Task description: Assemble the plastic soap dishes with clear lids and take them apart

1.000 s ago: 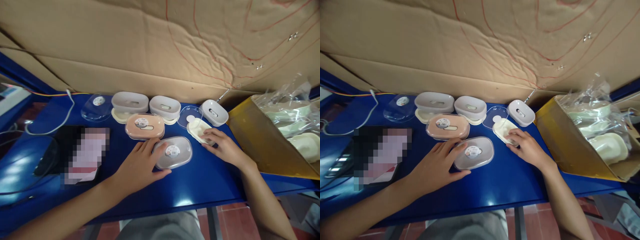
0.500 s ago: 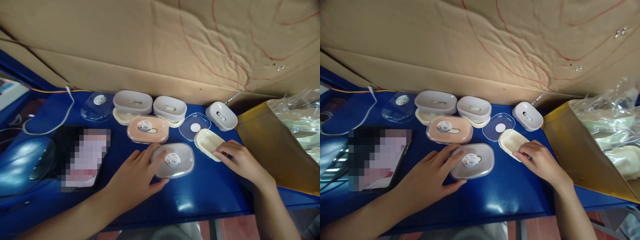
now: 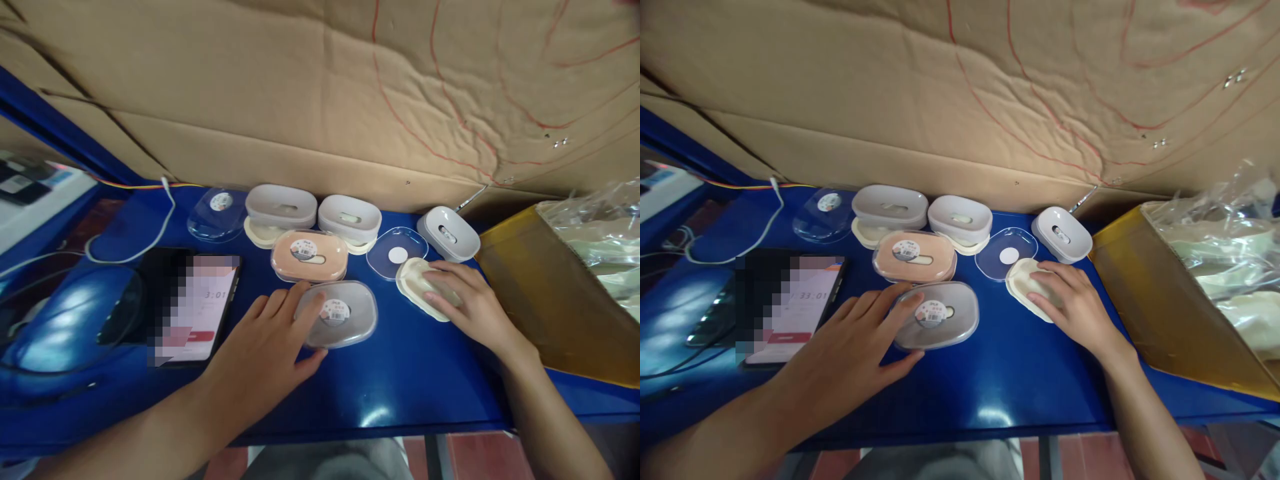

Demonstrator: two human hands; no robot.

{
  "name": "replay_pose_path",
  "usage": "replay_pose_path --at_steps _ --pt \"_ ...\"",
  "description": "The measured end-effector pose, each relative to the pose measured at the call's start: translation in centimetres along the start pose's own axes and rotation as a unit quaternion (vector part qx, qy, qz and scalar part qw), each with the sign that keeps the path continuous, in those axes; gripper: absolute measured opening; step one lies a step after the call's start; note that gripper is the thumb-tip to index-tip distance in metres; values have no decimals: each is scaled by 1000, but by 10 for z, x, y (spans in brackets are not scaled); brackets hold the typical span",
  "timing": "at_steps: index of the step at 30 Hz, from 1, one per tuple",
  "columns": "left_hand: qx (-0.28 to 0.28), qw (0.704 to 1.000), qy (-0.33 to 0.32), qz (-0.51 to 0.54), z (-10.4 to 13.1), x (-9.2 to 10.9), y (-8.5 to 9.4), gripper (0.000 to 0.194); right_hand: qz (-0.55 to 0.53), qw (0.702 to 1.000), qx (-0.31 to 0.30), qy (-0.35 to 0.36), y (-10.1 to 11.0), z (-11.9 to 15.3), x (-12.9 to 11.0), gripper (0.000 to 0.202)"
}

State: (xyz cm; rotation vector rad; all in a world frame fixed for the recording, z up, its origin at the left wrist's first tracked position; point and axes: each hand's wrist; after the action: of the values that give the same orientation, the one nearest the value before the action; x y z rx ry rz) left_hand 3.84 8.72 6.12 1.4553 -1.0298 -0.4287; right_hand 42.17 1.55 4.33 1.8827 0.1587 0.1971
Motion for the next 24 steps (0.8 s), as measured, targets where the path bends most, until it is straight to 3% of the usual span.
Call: replay_pose_path --at_steps 3,5,10,14,17,19,22,24 --pt "0 1000 1 -9 1 2 1 59 12 997 67 32 4 -29 -8 23" --pt "0 1000 7 -9 0 3 0 56 12 996 66 63 4 -60 -18 26" --pt "22 999 8 -30 2 11 -5 54 27 995 0 93 -18 -139 -45 48" --pt "47 997 10 -66 8 17 -12 60 61 990 -81 96 -41 -167 -54 47" --pt "63 994 3 -93 14 23 -16 63 51 993 -63 81 -37 -161 -51 37" --pt "78 991 -49 -99 19 27 -18 58 41 997 -12 67 -22 -142 -48 35" --pt "82 975 -200 -45 28 35 -24 47 45 996 70 15 6 -91 -43 37" --pt "73 963 -258 20 33 40 -31 44 54 992 100 -46 17 -47 -40 40"
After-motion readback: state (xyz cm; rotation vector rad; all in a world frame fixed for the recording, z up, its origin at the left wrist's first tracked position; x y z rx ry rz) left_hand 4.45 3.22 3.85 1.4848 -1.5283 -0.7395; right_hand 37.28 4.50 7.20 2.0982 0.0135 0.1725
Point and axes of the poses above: each hand's wrist, its own z-axis away from the middle knuckle, its own y-axis out of the back of the hand, x = y × z, and after that the axes turned 15 degrees about z, right-handed
